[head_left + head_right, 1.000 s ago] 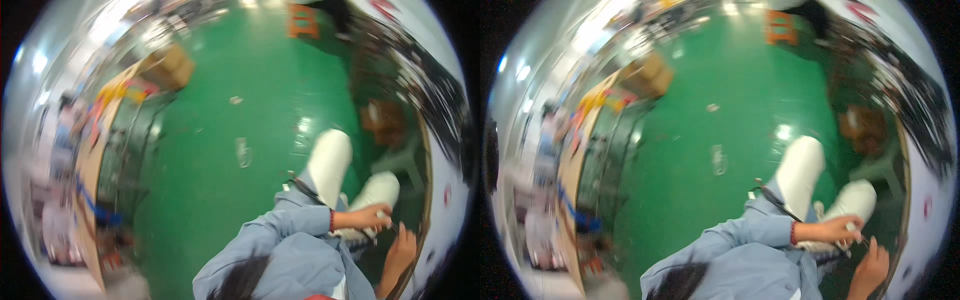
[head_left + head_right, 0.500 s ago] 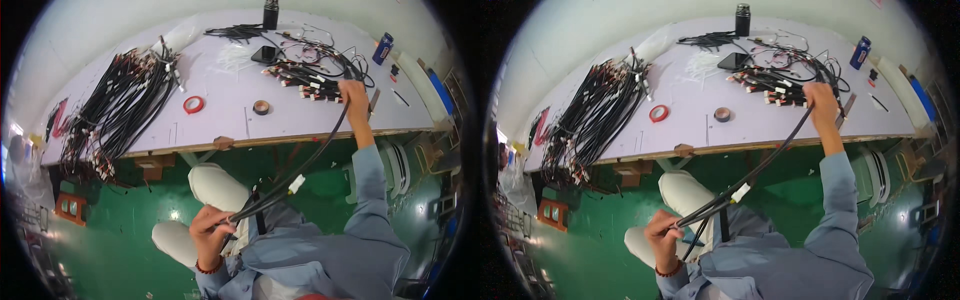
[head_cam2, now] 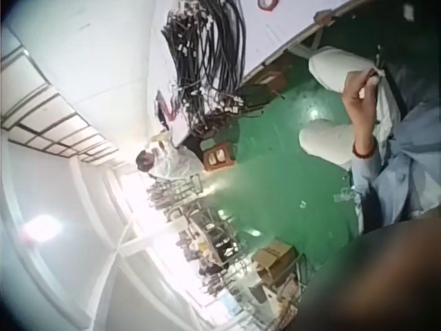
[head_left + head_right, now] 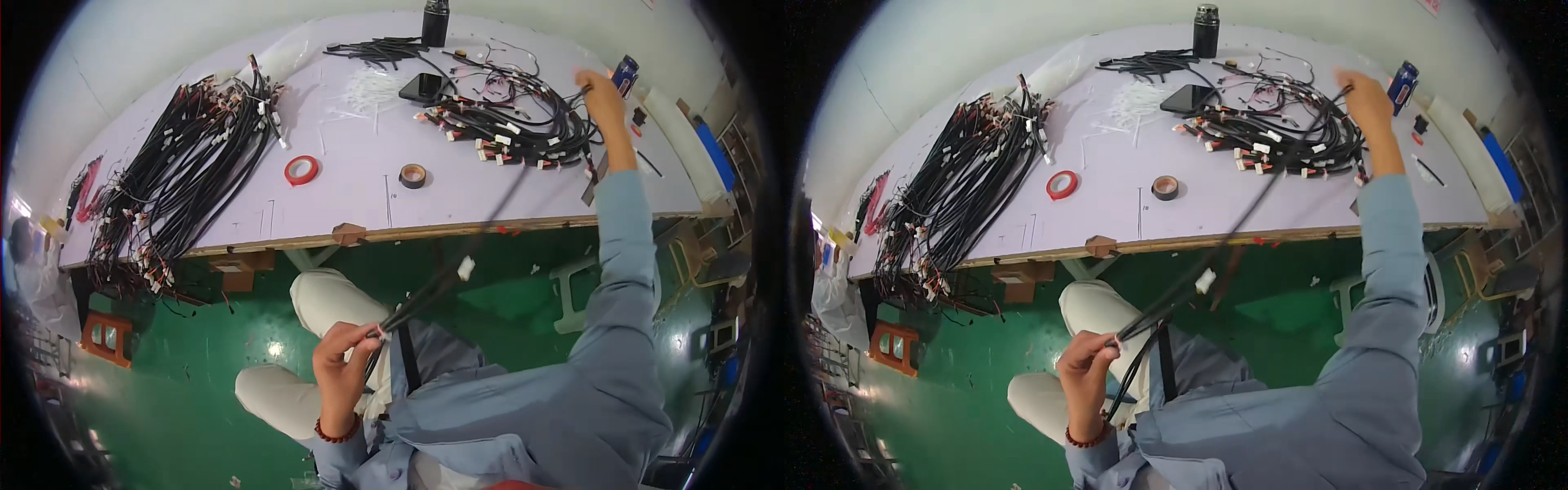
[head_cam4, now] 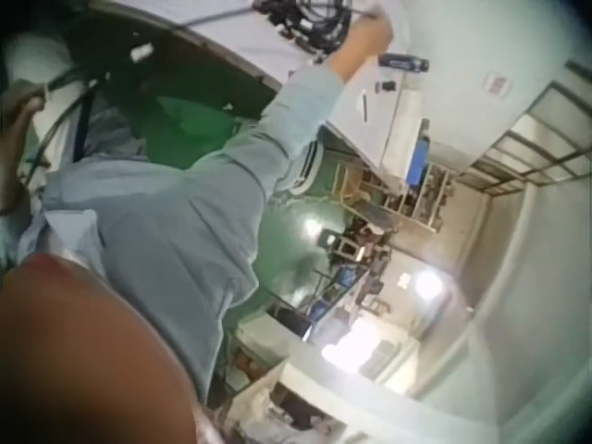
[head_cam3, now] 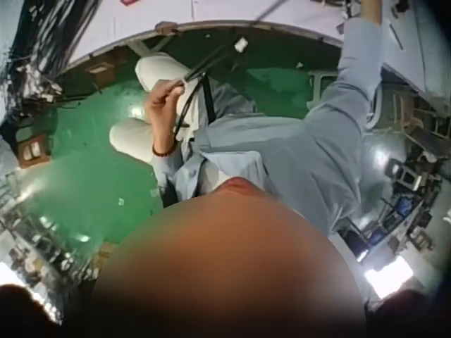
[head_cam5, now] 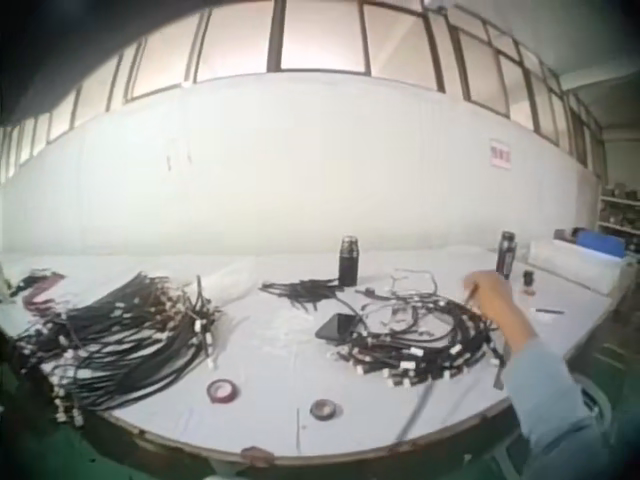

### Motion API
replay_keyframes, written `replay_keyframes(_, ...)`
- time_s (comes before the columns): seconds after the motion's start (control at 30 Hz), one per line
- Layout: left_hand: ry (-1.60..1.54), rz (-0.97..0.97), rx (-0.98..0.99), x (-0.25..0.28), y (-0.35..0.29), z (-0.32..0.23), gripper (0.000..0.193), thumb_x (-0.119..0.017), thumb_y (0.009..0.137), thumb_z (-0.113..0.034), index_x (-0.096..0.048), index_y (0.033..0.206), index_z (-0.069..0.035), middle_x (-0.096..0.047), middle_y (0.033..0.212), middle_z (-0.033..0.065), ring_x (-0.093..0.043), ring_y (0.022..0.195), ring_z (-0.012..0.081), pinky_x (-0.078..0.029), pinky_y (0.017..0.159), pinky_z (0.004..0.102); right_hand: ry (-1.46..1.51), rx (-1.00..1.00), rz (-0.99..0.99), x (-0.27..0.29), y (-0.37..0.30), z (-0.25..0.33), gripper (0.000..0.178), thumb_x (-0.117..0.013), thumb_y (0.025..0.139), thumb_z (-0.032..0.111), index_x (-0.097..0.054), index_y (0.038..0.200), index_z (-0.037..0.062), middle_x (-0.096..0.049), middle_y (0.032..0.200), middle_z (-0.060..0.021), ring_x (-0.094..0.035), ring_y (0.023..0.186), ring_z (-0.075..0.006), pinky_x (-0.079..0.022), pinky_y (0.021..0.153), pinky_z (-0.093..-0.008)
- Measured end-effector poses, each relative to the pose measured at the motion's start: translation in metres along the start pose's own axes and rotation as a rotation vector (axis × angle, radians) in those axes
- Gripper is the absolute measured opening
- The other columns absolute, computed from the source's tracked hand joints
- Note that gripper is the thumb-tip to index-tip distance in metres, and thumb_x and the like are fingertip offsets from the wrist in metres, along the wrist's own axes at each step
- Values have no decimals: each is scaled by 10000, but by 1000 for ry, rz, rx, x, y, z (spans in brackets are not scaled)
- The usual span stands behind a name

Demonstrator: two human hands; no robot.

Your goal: Applying electrical tape to secure connectors and bundle wires together on industrial wire harnesses.

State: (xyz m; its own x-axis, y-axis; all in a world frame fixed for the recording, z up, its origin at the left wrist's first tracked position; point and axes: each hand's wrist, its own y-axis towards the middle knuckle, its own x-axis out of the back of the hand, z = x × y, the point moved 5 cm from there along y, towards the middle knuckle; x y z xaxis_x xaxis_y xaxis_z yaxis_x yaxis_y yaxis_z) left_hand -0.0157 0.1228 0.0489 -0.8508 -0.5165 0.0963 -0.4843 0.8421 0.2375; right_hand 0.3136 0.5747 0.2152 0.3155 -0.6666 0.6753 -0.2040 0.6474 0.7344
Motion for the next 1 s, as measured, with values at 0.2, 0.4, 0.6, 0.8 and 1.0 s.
replay_keyframes(0.2,-48,61,-73,10,-1,-33,122,-673,773,-74,-679,847,23,-606,739,63,-530,688,131,-399,630,234,-203,-118,-197,56,0,-18,364,-489,881,433,-686,876,128,-659,809,-127,-633,780,-329,-492,700,-391)
replay_keyframes(0.4,-294,12,8,7,-1,-22,87,-653,785,-37,-655,852,18,-625,800,77,-558,705,135,-420,645,227,76,5,-359,117,54,-83,291,-541,866,404,-664,861,140,-655,775,-64,-633,729,-216,-477,643,-349)
replay_keyframes(0.6,-346,-112,4,17,5,-19,78,-635,823,-88,-612,809,-14,-571,770,55,-517,709,124,-396,669,232,-11,-60,-608,191,-14,56,268,-633,837,363,-644,940,115,-657,849,-65,-631,764,-178,-469,695,-305)
replay_keyframes(0.8,-836,-786,55,125,-24,25,193,-524,923,-155,-496,1047,-9,-546,898,62,-528,779,128,-435,750,258,-362,638,-187,224,-77,56,198,-531,896,142,-589,1072,72,-616,899,-100,-612,814,-165,-476,699,-271)
replay_keyframes(1.0,-596,-468,155,124,-45,33,226,-520,920,-115,-511,1125,-22,-570,961,47,-556,810,90,-489,684,231,-17,698,1126,64,-246,186,568,-796,499,181,-624,1031,82,-642,922,-119,-611,858,-290,-470,759,-413)
